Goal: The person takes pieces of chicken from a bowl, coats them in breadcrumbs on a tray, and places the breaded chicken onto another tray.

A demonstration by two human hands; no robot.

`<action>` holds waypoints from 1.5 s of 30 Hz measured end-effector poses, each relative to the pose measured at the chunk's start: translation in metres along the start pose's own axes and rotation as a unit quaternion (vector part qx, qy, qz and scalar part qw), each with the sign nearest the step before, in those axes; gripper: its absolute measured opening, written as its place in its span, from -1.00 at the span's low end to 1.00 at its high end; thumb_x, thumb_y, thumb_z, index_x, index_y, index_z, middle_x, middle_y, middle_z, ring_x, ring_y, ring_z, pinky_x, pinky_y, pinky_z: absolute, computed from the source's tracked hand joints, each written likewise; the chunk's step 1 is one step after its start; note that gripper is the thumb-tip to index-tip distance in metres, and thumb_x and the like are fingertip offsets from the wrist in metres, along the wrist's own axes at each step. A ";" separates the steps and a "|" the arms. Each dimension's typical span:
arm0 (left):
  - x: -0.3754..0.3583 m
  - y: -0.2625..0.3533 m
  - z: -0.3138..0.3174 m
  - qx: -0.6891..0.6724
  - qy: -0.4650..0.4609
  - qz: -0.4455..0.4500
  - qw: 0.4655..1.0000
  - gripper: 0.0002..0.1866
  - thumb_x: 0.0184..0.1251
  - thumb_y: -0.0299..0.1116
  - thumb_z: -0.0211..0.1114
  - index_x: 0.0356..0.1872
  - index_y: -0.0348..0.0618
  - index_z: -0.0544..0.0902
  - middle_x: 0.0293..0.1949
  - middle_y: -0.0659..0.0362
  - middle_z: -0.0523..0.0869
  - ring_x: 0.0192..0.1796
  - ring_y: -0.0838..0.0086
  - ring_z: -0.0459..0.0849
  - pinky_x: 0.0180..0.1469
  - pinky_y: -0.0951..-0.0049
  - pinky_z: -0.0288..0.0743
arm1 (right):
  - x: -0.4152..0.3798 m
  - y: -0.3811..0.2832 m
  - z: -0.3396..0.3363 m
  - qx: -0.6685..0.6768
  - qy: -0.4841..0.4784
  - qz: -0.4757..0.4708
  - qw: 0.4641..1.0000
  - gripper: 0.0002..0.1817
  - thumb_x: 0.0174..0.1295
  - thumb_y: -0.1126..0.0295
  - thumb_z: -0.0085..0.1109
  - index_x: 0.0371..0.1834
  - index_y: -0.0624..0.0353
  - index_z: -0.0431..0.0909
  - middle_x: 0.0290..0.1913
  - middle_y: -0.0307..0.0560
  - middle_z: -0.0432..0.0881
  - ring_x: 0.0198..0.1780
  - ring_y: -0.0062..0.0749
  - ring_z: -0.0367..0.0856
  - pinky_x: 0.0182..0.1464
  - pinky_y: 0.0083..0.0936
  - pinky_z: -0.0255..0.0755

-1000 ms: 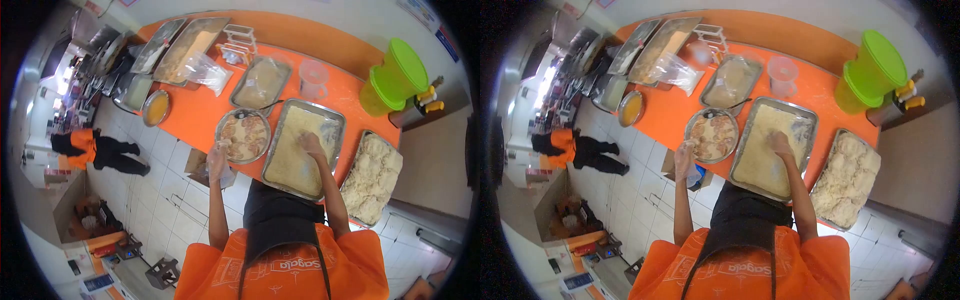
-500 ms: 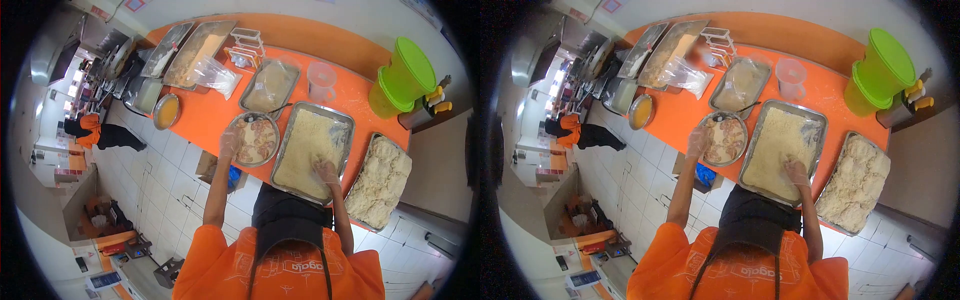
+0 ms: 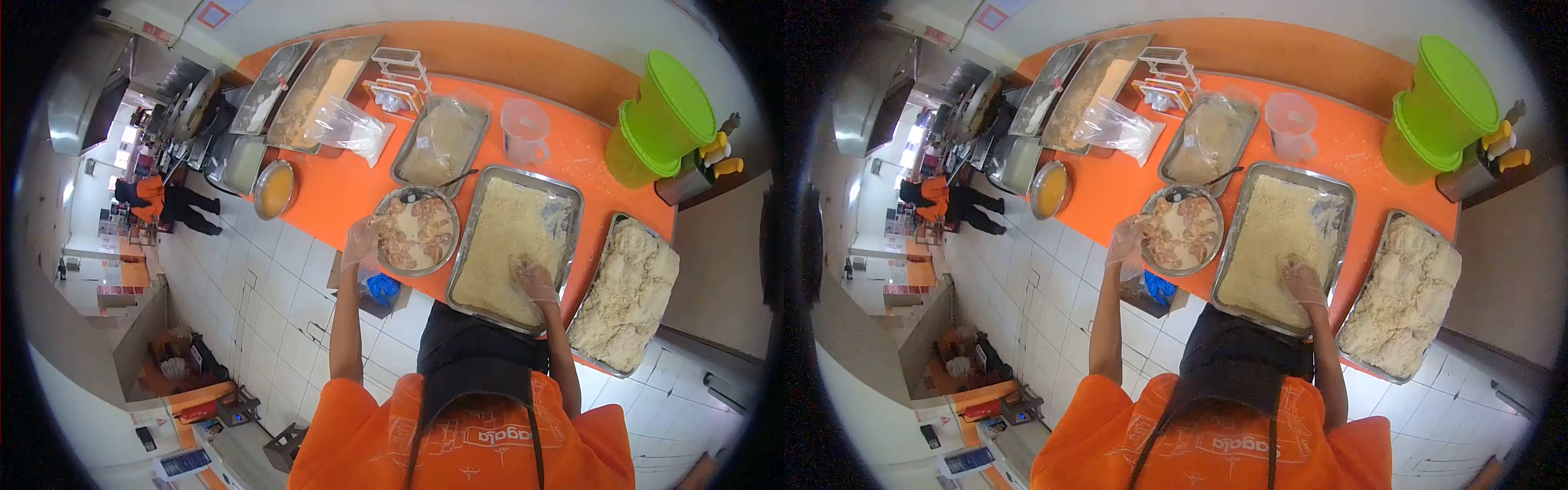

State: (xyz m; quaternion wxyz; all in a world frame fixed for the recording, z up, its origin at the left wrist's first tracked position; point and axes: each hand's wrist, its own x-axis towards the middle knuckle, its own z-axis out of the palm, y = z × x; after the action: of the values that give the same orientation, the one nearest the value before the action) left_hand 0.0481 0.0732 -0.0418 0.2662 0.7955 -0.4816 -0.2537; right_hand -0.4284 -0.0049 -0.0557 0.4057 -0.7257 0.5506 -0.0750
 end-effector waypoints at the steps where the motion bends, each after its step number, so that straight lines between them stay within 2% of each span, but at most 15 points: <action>1: -0.002 -0.011 0.005 -0.041 0.025 0.044 0.998 -0.53 0.37 -0.11 0.22 0.18 -0.17 0.55 0.03 0.04 0.67 0.09 0.29 0.59 0.15 0.29 0.46 | -0.002 -0.001 0.000 0.001 0.009 -0.022 1.000 -0.65 0.37 0.08 0.00 -0.09 0.12 0.55 -0.20 0.24 0.64 -0.10 0.19 0.61 -0.06 -0.04 0.46; 4: -0.011 -0.012 0.011 -0.125 0.069 0.086 0.986 -0.53 0.41 -0.09 0.17 0.17 -0.22 0.56 0.02 0.09 0.68 0.09 0.38 0.58 0.17 0.34 0.46 | -0.001 -0.001 0.005 -0.008 0.014 -0.034 0.999 -0.66 0.38 0.08 -0.02 -0.08 0.12 0.54 -0.19 0.25 0.64 -0.08 0.20 0.60 -0.04 -0.04 0.46; 6: -0.017 0.011 0.003 -0.128 0.060 -0.007 0.990 -0.53 0.42 -0.09 0.16 0.16 -0.24 0.56 0.02 0.09 0.67 0.07 0.41 0.59 0.15 0.37 0.47 | 0.001 0.001 0.006 -0.013 0.009 -0.026 1.000 -0.66 0.37 0.09 -0.02 -0.09 0.13 0.53 -0.20 0.26 0.63 -0.09 0.20 0.60 -0.04 -0.03 0.46; 9: -0.026 0.067 -0.014 -0.174 0.012 -0.054 0.983 -0.58 0.40 -0.14 0.18 0.09 -0.25 0.60 -0.05 0.11 0.70 0.00 0.42 0.62 0.07 0.40 0.50 | 0.002 0.002 0.006 -0.009 -0.002 -0.025 1.000 -0.67 0.37 0.10 -0.01 -0.11 0.14 0.52 -0.22 0.27 0.64 -0.11 0.21 0.61 -0.06 -0.02 0.46; 15: -0.017 0.027 -0.003 0.064 -0.059 0.049 0.995 -0.67 0.36 -0.15 0.18 -0.11 -0.21 0.68 -0.24 0.03 0.73 -0.16 0.34 0.68 -0.03 0.30 0.55 | 0.001 0.005 0.009 -0.011 0.028 -0.062 0.998 -0.69 0.35 0.11 0.01 -0.13 0.15 0.49 -0.26 0.27 0.63 -0.16 0.23 0.62 -0.11 0.00 0.45; 17: -0.022 0.063 -0.003 0.214 -0.082 0.116 0.967 -0.66 0.33 -0.15 0.17 -0.11 -0.19 0.68 -0.21 -0.06 0.72 -0.14 0.20 0.69 -0.03 0.23 0.55 | 0.000 0.007 0.009 -0.012 0.017 -0.050 0.999 -0.69 0.35 0.12 0.02 -0.13 0.15 0.48 -0.26 0.27 0.63 -0.16 0.22 0.62 -0.12 0.00 0.45; 21: -0.031 0.119 -0.004 0.326 -0.102 0.145 0.929 -0.61 0.19 -0.09 0.19 -0.13 -0.15 0.71 -0.11 -0.14 0.70 -0.10 0.04 0.68 0.01 0.11 0.53 | 0.002 0.009 0.011 -0.018 -0.002 -0.045 0.999 -0.69 0.34 0.12 0.03 -0.14 0.17 0.48 -0.26 0.26 0.63 -0.16 0.21 0.62 -0.13 -0.02 0.45; 24: -0.019 0.131 0.009 0.165 -0.003 -0.077 0.983 -0.58 0.14 -0.08 0.22 -0.17 -0.23 0.70 -0.13 -0.20 0.68 -0.07 0.00 0.65 0.04 0.12 0.51 | 0.002 0.011 0.011 -0.011 0.011 -0.054 0.998 -0.70 0.33 0.14 0.04 -0.16 0.18 0.48 -0.27 0.26 0.62 -0.16 0.21 0.61 -0.13 -0.04 0.45; 27: -0.009 0.124 0.008 0.111 0.024 -0.087 0.990 -0.59 0.15 -0.25 0.21 -0.03 -0.30 0.62 -0.05 -0.20 0.68 -0.02 0.00 0.68 0.05 0.12 0.52 | 0.002 0.015 0.012 0.010 0.013 -0.059 0.998 -0.71 0.32 0.17 0.07 -0.17 0.20 0.48 -0.25 0.26 0.61 -0.15 0.21 0.60 -0.14 -0.05 0.45; 30: -0.014 0.117 0.005 -0.065 0.099 0.046 0.992 -0.63 0.14 -0.26 0.28 -0.11 -0.34 0.61 -0.17 -0.10 0.71 -0.07 0.10 0.68 0.01 0.17 0.50 | 0.002 0.014 0.010 -0.001 0.009 -0.071 0.997 -0.71 0.31 0.18 0.07 -0.17 0.21 0.48 -0.23 0.25 0.61 -0.15 0.21 0.60 -0.14 -0.05 0.45; 33: 0.007 0.067 0.008 -0.113 0.080 -0.028 0.990 -0.69 0.17 -0.35 0.26 -0.11 -0.33 0.57 -0.21 0.00 0.70 -0.10 0.22 0.68 -0.06 0.21 0.51 | 0.005 0.019 0.014 -0.019 -0.003 -0.057 0.998 -0.71 0.31 0.17 0.07 -0.18 0.21 0.48 -0.23 0.25 0.62 -0.16 0.21 0.61 -0.16 -0.04 0.46; 36: 0.002 0.067 0.009 -0.266 0.053 -0.004 0.962 -0.75 0.20 -0.37 0.25 -0.15 -0.30 0.57 -0.25 -0.01 0.66 -0.14 0.24 0.67 -0.09 0.25 0.51 | 0.007 0.023 0.017 -0.029 -0.001 -0.085 0.996 -0.71 0.32 0.16 0.06 -0.20 0.20 0.48 -0.26 0.26 0.62 -0.18 0.20 0.62 -0.18 -0.02 0.46; 39: -0.015 0.126 -0.012 -0.043 0.062 0.037 0.996 -0.76 0.19 -0.38 0.26 -0.15 -0.27 0.57 -0.31 -0.02 0.63 -0.21 0.26 0.64 -0.11 0.30 0.49 | 0.006 0.021 0.018 -0.044 0.007 -0.077 0.996 -0.71 0.33 0.15 0.05 -0.19 0.18 0.47 -0.29 0.27 0.63 -0.20 0.21 0.63 -0.19 0.00 0.47; 42: -0.030 0.128 -0.002 0.095 0.012 0.164 0.982 -0.74 0.17 -0.36 0.26 -0.17 -0.28 0.57 -0.31 -0.06 0.63 -0.21 0.16 0.64 -0.08 0.24 0.50 | 0.004 0.016 0.012 -0.040 0.003 -0.066 0.997 -0.71 0.33 0.15 0.05 -0.16 0.16 0.47 -0.30 0.27 0.63 -0.21 0.22 0.63 -0.20 0.01 0.47; 45: -0.051 0.131 0.006 0.095 -0.083 0.110 0.986 -0.69 0.17 -0.27 0.27 -0.14 -0.25 0.61 -0.22 -0.07 0.66 -0.14 0.04 0.64 -0.02 0.17 0.52 | 0.006 0.022 0.017 -0.056 0.009 -0.077 0.995 -0.71 0.32 0.16 0.05 -0.15 0.16 0.47 -0.30 0.26 0.63 -0.22 0.22 0.62 -0.20 0.00 0.47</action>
State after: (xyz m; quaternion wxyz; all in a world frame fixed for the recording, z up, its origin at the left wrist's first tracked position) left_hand -0.0594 0.0669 0.0487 0.1751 0.7354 -0.6088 -0.2405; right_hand -0.4329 -0.0028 -0.0835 0.3520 -0.7870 0.5001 -0.0818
